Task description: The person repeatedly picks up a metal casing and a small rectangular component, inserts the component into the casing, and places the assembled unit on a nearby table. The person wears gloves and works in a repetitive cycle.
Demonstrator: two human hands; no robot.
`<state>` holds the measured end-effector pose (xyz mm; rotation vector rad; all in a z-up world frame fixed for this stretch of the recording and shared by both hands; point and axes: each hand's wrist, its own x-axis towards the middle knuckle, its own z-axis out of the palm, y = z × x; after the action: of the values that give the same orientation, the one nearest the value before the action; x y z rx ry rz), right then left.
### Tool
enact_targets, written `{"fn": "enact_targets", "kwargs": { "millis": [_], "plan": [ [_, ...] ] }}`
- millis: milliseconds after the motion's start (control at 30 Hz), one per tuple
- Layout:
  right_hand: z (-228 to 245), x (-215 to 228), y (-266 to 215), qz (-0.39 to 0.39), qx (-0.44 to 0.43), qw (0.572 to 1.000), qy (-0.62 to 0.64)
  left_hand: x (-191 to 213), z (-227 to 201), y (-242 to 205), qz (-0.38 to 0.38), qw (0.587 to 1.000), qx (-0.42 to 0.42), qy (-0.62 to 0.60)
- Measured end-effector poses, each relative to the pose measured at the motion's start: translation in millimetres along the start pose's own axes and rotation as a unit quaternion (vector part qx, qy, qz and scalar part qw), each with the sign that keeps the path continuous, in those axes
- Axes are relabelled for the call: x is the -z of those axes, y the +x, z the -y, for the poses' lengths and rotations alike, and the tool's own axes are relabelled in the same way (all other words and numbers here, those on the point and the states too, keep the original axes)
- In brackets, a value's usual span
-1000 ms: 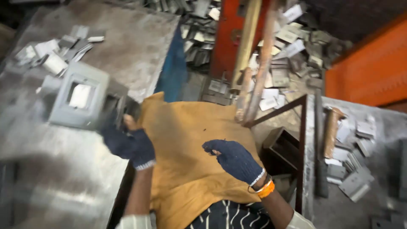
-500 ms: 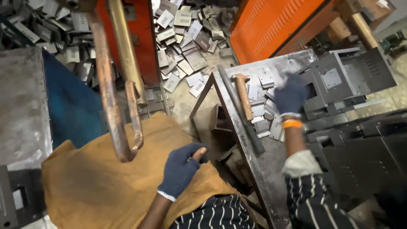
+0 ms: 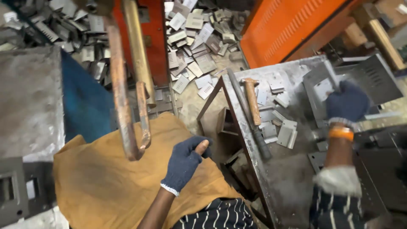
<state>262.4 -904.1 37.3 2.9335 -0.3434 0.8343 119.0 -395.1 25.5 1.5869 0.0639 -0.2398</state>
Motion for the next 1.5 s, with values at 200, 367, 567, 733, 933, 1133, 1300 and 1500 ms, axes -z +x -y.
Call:
{"fn": "enact_targets", "kwargs": {
  "millis": [200,367,567,733,933,1133,1300,1500],
  "plan": [
    [153,132,-48,0.029,0.106,0.987,0.12,-3,-21,-4,-0.043,0.999,-0.005,-0.013],
    [236,192,-40,0.306,0.112,0.882,0.342,-1,-11,-33,-0.084,0.965,-0.24,0.067],
    [321,202,-74,0.466,0.223,0.671,0.531,7,-4,-114,-0.228,0.934,-0.268,0.056],
    [377,218,-77,0.479,0.247,0.705,0.462,40,-15,-96,-0.349,0.902,-0.252,0.034],
    [395,224,-82,0.396,0.196,0.781,0.442,88,-33,-32,-0.405,0.877,-0.247,-0.079],
    [386,198,-121,0.306,0.136,0.76,0.557,124,-25,23,-0.342,0.897,-0.216,-0.176],
    [382,200,-127,0.269,0.093,0.77,0.571,124,-28,29,-0.293,0.907,-0.235,-0.192],
    [383,202,-121,0.293,0.058,0.763,0.573,124,-16,42,-0.308,0.897,-0.187,-0.255]
  ]
}}
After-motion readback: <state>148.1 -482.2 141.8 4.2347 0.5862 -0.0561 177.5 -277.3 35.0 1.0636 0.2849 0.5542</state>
